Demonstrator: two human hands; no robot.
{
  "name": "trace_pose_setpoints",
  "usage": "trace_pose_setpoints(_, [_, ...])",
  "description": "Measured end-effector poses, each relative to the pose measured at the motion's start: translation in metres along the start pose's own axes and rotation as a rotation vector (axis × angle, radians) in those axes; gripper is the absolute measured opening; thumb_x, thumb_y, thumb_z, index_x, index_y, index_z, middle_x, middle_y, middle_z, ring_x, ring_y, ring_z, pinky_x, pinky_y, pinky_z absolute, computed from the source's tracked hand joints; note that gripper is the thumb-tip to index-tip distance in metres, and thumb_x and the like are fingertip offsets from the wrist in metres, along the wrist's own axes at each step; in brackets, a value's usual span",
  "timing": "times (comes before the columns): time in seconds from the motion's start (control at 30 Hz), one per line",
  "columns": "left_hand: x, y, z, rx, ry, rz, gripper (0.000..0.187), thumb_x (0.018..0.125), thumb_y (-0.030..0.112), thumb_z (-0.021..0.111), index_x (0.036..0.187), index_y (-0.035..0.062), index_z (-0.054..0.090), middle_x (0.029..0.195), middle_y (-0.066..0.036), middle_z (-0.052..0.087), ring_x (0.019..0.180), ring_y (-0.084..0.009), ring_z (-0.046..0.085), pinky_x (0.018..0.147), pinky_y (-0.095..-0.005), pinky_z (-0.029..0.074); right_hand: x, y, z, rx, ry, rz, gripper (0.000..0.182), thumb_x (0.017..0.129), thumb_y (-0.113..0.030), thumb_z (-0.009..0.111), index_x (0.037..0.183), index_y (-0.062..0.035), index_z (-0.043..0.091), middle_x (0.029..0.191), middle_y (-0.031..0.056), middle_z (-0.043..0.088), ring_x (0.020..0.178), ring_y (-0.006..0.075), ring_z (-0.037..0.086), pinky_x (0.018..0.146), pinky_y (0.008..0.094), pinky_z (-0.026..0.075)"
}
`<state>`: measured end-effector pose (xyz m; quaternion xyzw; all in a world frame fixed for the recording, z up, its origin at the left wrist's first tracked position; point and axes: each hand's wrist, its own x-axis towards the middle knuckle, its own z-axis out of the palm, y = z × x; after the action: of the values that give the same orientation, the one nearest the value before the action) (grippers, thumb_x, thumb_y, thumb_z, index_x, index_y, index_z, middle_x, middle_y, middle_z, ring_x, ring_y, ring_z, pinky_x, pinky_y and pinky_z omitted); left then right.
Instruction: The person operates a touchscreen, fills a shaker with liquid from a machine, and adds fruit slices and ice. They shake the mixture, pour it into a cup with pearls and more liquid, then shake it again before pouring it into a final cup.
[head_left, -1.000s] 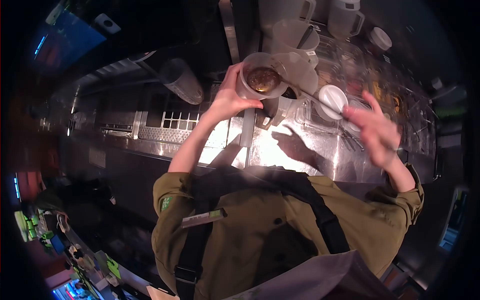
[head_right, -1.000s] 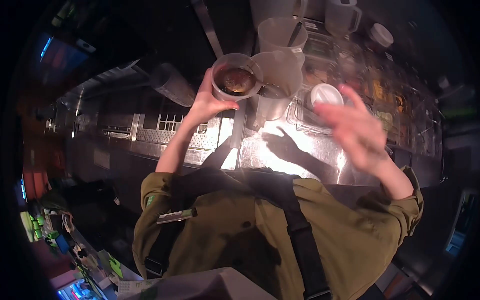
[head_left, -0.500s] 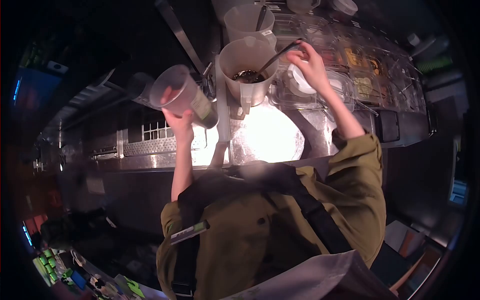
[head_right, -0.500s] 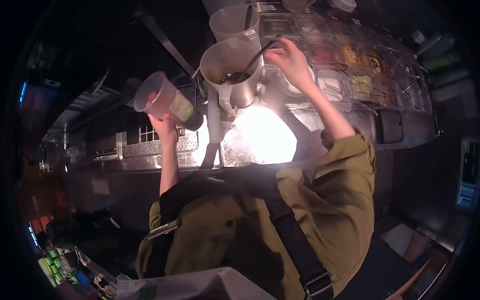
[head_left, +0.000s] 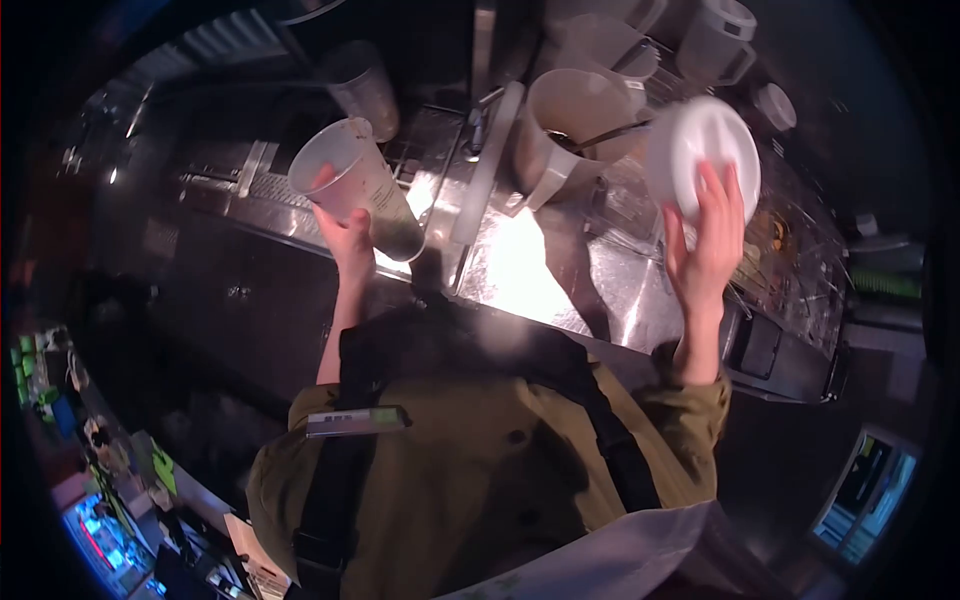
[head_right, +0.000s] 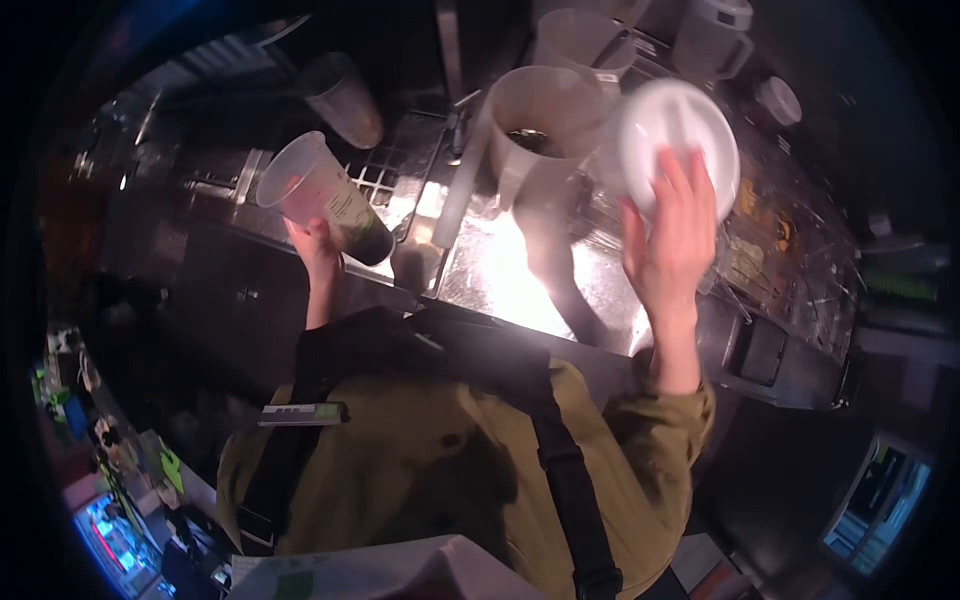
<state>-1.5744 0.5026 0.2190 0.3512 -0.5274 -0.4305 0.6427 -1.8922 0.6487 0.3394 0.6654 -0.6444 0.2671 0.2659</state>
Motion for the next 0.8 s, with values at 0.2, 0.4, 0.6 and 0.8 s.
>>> trace_pose_setpoints(0.2, [-0.004,0.015,-0.048,0.063,0.213,0.076,0.086,0.066,0.057,0.065,0.123,-0.0002,0.033,0.116,-0.010,0.042,0.108,-0.0194,0.042,0.093,-0.0323,0.031,0.070,-0.027,0.079,-0.008,-0.348,-0.200,0.033,0.071,-0.015,0.063,0.097,0.0008,0.051,0.106,0.0147,0.054,0.109,0.0312,0.047,0.089,0.0392,0.039])
trace_pose_setpoints(0.4, [-0.004,0.021,-0.130,0.062,0.392,0.066,0.086,0.063,0.051,0.071,0.124,0.0022,0.033,0.114,-0.008,0.042,0.107,-0.0180,0.042,0.091,-0.0316,0.033,0.080,-0.055,0.091,-0.078,-0.130,-0.260,0.044,0.065,-0.034,0.070,0.092,-0.0014,0.056,0.104,0.0132,0.057,0.104,0.0300,0.051,0.089,0.0375,0.038])
trace_pose_setpoints(0.6, [0.020,0.015,-0.236,0.056,0.448,0.148,0.085,0.064,0.049,0.071,0.125,0.0026,0.033,0.112,-0.007,0.044,0.103,-0.0169,0.045,0.089,-0.0312,0.035,0.141,-0.210,0.223,0.000,-0.231,0.015,0.091,0.064,-0.068,0.052,0.130,-0.0088,0.033,0.131,0.0215,0.033,0.124,0.0332,0.029,0.098,0.0405,0.029])
trace_pose_setpoints(0.8, [0.055,0.057,-0.366,0.159,0.556,0.194,0.087,0.062,0.045,0.075,0.126,0.0036,0.033,0.111,-0.007,0.044,0.101,-0.0175,0.045,0.088,-0.0316,0.036,0.188,-0.221,0.320,0.071,-0.460,0.362,0.089,0.057,-0.057,0.069,0.126,-0.0134,0.034,0.116,0.0186,0.048,0.110,0.0358,0.043,0.088,0.0412,0.040])
